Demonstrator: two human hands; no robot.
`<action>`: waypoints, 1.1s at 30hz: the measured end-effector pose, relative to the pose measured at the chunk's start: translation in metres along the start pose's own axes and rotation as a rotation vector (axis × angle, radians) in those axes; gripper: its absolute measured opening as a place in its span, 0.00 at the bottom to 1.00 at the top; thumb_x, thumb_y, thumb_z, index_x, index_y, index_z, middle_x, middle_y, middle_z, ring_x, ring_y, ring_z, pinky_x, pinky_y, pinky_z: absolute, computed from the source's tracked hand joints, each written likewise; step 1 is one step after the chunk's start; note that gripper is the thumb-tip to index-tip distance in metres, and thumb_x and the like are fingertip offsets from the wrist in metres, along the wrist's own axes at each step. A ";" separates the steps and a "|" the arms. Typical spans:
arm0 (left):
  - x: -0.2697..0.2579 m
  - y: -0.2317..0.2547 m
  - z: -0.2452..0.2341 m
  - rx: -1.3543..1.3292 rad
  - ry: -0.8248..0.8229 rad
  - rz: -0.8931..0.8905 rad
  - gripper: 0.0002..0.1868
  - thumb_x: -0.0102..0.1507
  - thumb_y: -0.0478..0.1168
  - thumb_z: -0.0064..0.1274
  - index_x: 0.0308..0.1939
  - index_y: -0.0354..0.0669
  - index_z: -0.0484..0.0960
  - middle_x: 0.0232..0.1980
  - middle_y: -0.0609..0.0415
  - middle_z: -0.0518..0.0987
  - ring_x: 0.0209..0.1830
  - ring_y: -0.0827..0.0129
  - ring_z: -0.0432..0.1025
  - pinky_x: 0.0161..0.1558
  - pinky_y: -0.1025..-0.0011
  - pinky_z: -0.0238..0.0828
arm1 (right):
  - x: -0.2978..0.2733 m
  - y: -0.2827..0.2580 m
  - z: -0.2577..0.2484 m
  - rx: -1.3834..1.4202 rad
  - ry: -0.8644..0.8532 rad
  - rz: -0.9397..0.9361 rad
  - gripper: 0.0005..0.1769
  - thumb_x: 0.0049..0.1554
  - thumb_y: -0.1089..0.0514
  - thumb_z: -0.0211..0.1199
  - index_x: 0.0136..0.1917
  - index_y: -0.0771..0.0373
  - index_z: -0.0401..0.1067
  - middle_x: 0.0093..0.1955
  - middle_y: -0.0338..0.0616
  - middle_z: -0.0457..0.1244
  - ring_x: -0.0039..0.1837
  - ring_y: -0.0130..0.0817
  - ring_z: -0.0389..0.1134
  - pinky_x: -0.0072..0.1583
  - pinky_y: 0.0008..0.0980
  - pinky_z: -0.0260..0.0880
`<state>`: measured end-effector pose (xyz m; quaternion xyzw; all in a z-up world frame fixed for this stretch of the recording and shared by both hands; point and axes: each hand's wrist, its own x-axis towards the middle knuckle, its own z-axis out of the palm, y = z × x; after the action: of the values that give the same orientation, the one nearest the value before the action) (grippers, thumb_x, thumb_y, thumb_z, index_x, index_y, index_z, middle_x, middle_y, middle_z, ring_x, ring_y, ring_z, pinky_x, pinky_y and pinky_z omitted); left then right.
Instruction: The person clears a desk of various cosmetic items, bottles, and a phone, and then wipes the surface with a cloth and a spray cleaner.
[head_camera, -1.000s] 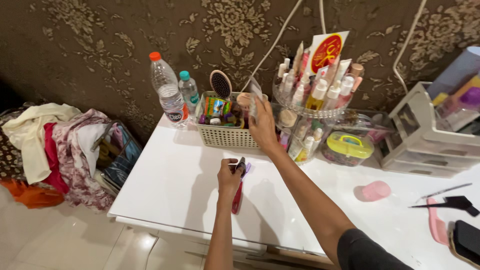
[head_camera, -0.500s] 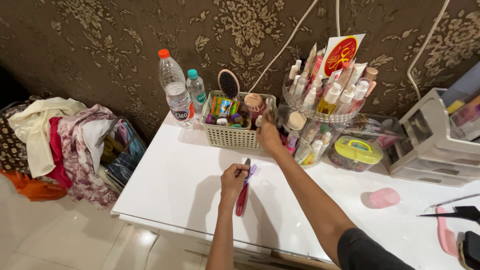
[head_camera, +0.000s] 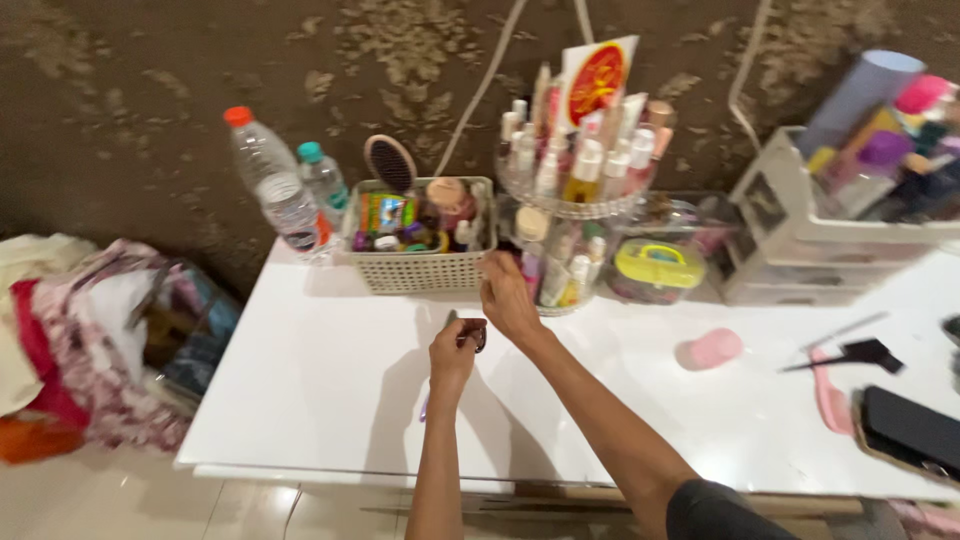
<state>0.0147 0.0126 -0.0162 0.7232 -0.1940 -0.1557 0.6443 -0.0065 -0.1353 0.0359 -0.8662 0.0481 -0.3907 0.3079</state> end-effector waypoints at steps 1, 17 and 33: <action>0.002 0.000 0.009 0.018 -0.044 0.029 0.12 0.66 0.29 0.49 0.50 0.37 0.86 0.39 0.51 0.85 0.38 0.71 0.74 0.44 0.72 0.73 | -0.012 0.002 -0.012 0.012 0.000 0.040 0.17 0.51 0.75 0.58 0.54 0.67 0.74 0.60 0.57 0.63 0.54 0.54 0.67 0.57 0.46 0.68; -0.042 0.027 0.232 0.043 -0.552 -0.027 0.17 0.59 0.33 0.58 0.53 0.44 0.84 0.37 0.54 0.85 0.36 0.75 0.78 0.42 0.74 0.76 | -0.167 0.112 -0.236 -0.173 0.348 0.496 0.11 0.55 0.71 0.60 0.51 0.64 0.76 0.47 0.48 0.67 0.42 0.37 0.70 0.46 0.33 0.72; -0.097 -0.047 0.396 0.269 -0.669 0.127 0.13 0.58 0.29 0.55 0.44 0.43 0.89 0.41 0.52 0.84 0.39 0.68 0.79 0.45 0.70 0.76 | -0.269 0.219 -0.394 -0.392 0.461 0.688 0.10 0.55 0.69 0.64 0.51 0.64 0.76 0.44 0.51 0.65 0.41 0.40 0.67 0.45 0.38 0.69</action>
<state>-0.2548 -0.2814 -0.1133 0.6972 -0.4572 -0.3165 0.4525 -0.4356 -0.4200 -0.0640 -0.7321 0.4733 -0.4318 0.2315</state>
